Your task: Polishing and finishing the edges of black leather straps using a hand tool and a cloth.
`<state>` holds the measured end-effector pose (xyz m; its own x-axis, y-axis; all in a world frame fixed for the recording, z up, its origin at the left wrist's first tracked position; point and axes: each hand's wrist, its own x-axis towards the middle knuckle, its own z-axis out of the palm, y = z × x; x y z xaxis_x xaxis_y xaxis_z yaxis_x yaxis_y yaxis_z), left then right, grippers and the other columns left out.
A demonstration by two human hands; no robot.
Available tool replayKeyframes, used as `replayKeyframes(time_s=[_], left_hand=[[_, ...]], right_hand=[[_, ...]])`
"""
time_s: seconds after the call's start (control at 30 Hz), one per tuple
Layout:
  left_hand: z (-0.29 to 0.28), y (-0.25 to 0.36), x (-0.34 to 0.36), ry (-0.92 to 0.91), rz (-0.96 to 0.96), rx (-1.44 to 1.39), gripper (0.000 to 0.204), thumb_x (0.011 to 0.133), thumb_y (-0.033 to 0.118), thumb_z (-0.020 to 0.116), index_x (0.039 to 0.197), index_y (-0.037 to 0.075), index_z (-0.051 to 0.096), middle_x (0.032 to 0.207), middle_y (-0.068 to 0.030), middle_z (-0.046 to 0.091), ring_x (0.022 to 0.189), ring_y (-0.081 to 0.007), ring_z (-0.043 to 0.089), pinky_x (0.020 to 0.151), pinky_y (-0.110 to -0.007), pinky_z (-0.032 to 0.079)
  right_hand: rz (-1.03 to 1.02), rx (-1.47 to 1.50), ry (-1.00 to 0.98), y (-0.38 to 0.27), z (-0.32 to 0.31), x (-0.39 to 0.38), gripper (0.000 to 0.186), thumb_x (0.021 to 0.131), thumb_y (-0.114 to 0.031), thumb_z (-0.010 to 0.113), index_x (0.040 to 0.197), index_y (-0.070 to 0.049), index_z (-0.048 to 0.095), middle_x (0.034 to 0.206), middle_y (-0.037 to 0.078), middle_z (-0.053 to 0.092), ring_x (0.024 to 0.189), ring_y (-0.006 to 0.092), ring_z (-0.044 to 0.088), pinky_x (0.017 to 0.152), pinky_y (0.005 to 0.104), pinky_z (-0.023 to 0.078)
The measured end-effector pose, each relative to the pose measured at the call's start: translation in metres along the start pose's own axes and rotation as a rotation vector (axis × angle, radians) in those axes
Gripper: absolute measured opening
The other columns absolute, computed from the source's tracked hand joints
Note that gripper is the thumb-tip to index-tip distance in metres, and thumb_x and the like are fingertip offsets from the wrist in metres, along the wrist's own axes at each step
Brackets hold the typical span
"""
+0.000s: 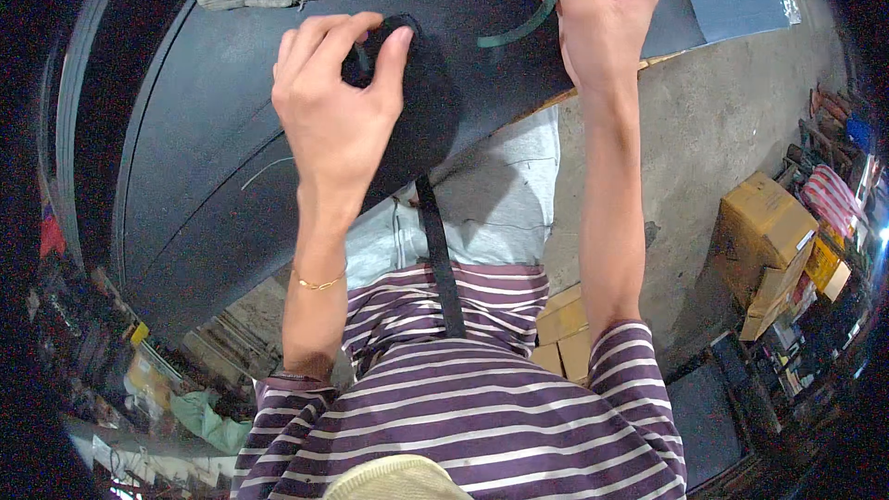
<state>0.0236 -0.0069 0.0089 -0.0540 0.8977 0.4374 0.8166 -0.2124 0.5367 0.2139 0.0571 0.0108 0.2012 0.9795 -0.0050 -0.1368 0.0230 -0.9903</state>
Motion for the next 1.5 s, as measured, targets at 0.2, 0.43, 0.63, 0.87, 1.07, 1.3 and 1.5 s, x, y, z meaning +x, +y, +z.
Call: replayKeyframes(time_s=[0.2, 0.43, 0.63, 0.87, 1.07, 1.3, 1.5], left_hand=[[0.015, 0.006, -0.002, 0.06, -0.026, 0.11, 0.01, 0.075, 0.01, 0.075, 0.082, 0.006, 0.069, 0.081, -0.005, 0.062, 0.077, -0.0233, 0.057, 0.069, -0.035, 0.042], [0.013, 0.0, -0.006, 0.091, 0.063, 0.014, 0.011, 0.073, 0.001, 0.072, 0.083, 0.003, 0.067, 0.082, -0.0068, 0.061, 0.076, -0.0254, 0.057, 0.068, -0.037, 0.044], [0.012, 0.0, -0.004, 0.075, 0.059, -0.03, 0.012, 0.073, -0.002, 0.071, 0.084, 0.001, 0.067, 0.083, -0.008, 0.062, 0.075, -0.0258, 0.057, 0.066, -0.036, 0.046], [0.012, 0.0, -0.006, 0.06, 0.049, -0.031, 0.011, 0.074, -0.001, 0.071, 0.084, 0.002, 0.067, 0.083, -0.0079, 0.062, 0.075, -0.0254, 0.058, 0.066, -0.036, 0.046], [0.011, 0.001, -0.005, 0.052, 0.059, -0.012, 0.011, 0.074, -0.001, 0.071, 0.084, 0.002, 0.067, 0.084, -0.008, 0.062, 0.076, -0.0261, 0.058, 0.067, -0.036, 0.047], [0.011, 0.001, -0.004, 0.051, 0.066, -0.017, 0.01, 0.075, 0.0, 0.071, 0.084, 0.002, 0.066, 0.083, -0.0081, 0.062, 0.077, -0.0265, 0.058, 0.068, -0.037, 0.047], [-0.001, -0.005, -0.005, 0.072, -0.016, -0.096, 0.01, 0.074, -0.004, 0.066, 0.08, 0.001, 0.061, 0.081, -0.0085, 0.059, 0.075, -0.0237, 0.057, 0.069, -0.034, 0.047]], right_hand=[[-0.055, 0.061, -0.064, 0.01, -0.008, -0.003, 0.012, 0.087, 0.002, 0.063, 0.099, 0.007, 0.064, 0.079, 0.007, 0.063, 0.063, 0.007, 0.054, 0.055, 0.0199, 0.04], [-0.087, -0.38, -0.27, -0.002, -0.008, -0.013, 0.013, 0.088, 0.002, 0.065, 0.1, 0.005, 0.069, 0.081, 0.0, 0.061, 0.067, 0.0031, 0.049, 0.058, 0.017, 0.036], [-0.135, -0.405, -0.368, -0.001, -0.006, -0.014, 0.012, 0.086, 0.005, 0.065, 0.097, 0.006, 0.069, 0.08, -0.003, 0.059, 0.07, 0.0008, 0.048, 0.06, 0.0154, 0.037], [-0.147, -0.437, -0.417, 0.001, -0.004, -0.015, 0.012, 0.087, 0.005, 0.064, 0.098, 0.006, 0.069, 0.079, -0.001, 0.059, 0.07, 0.0022, 0.051, 0.062, 0.0167, 0.039], [-0.205, -0.493, -0.451, 0.002, -0.005, -0.013, 0.012, 0.086, 0.002, 0.066, 0.097, 0.004, 0.07, 0.079, -0.002, 0.06, 0.069, 0.0016, 0.05, 0.06, 0.0179, 0.039], [-0.158, -0.532, -0.442, -0.001, -0.005, -0.014, 0.012, 0.086, 0.001, 0.066, 0.097, 0.003, 0.07, 0.079, -0.002, 0.06, 0.069, 0.0017, 0.051, 0.062, 0.0173, 0.04], [-0.172, -0.422, -0.389, 0.001, -0.008, -0.013, 0.011, 0.086, 0.001, 0.066, 0.096, 0.003, 0.07, 0.08, -0.002, 0.06, 0.071, 0.0022, 0.052, 0.063, 0.0168, 0.04]])
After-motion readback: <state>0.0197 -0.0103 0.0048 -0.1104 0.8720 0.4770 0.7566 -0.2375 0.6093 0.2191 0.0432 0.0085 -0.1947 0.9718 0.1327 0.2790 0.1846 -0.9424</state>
